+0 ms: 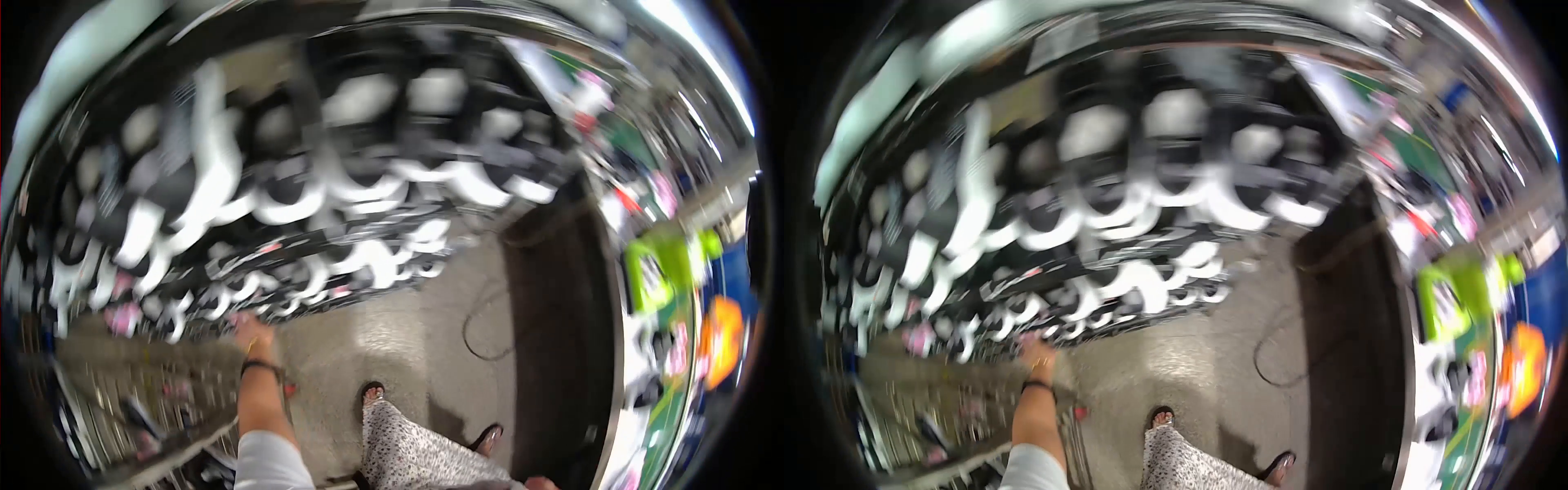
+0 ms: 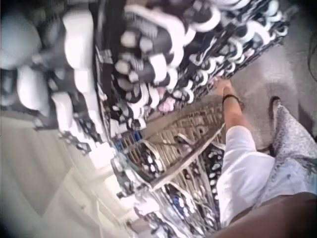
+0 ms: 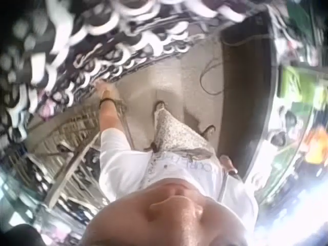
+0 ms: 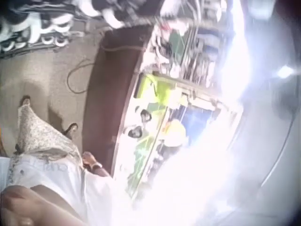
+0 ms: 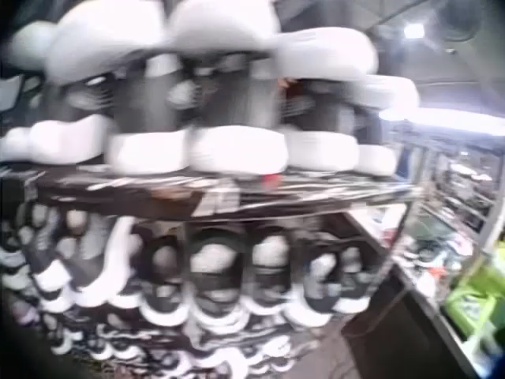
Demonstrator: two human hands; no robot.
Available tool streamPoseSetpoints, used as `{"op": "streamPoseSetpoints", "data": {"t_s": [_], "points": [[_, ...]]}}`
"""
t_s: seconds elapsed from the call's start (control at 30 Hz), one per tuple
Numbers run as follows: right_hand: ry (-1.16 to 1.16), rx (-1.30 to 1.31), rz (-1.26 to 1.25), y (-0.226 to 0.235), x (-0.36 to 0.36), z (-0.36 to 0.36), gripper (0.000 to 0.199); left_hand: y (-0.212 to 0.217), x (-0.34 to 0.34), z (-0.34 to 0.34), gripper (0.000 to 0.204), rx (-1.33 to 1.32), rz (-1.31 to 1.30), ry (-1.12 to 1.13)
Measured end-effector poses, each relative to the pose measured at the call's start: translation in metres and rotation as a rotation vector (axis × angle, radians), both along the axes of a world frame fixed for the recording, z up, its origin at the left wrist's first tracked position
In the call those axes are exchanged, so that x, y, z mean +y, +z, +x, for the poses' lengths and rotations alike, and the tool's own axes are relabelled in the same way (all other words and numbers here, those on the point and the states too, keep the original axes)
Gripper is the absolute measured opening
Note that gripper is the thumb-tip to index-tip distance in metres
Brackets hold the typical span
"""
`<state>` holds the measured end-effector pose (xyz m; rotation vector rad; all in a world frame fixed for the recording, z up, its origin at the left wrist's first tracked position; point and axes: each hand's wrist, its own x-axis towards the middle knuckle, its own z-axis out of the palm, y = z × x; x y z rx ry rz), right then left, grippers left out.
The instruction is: The recorder is inspecting shoes on a production line, checking for quality, and moving them between racks and the conveyor belt.
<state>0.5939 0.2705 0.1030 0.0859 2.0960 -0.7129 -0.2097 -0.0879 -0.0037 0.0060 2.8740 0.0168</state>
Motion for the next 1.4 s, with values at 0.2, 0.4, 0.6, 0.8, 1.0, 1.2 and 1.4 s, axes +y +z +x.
{"op": "streamPoseSetpoints", "data": {"t_s": [0.2, 0.4, 0.6, 0.8, 1.0, 1.2, 1.4], "points": [[-1.138, -0.258, 0.183, -0.002, -0.115, 0.021, 0.031, -0.058, -0.012, 0.104, 0.068, -0.452, -0.116, -0.229], [-2.567, -0.019, -0.091, 0.08, -0.178, 0.01, 0.042, 0.027, 0.189, 0.277, 0.053, -0.668, 0.058, -0.772], [-2.953, 1.007, 0.404, 0.133, -0.134, 0.089, 0.027, 0.145, 0.348, 0.471, 0.04, -1.022, 0.458, -1.291], [-2.845, 1.376, 0.83, 0.215, -0.025, 0.22, 0.031, 0.271, 0.457, 0.705, 0.041, -1.312, 0.545, -1.622], [-2.522, 0.756, 0.391, 0.2, 0.044, 0.313, 0.057, 0.267, 0.491, 0.882, 0.064, -1.058, 0.72, -1.756], [-2.209, 0.484, 0.474, 0.196, 0.069, 0.303, 0.067, 0.269, 0.498, 0.921, 0.064, -0.756, 0.758, -1.865], [-2.304, 0.643, 0.573, 0.174, 0.045, 0.252, 0.068, 0.274, 0.517, 0.885, 0.063, -0.919, 0.84, -1.855]]}}
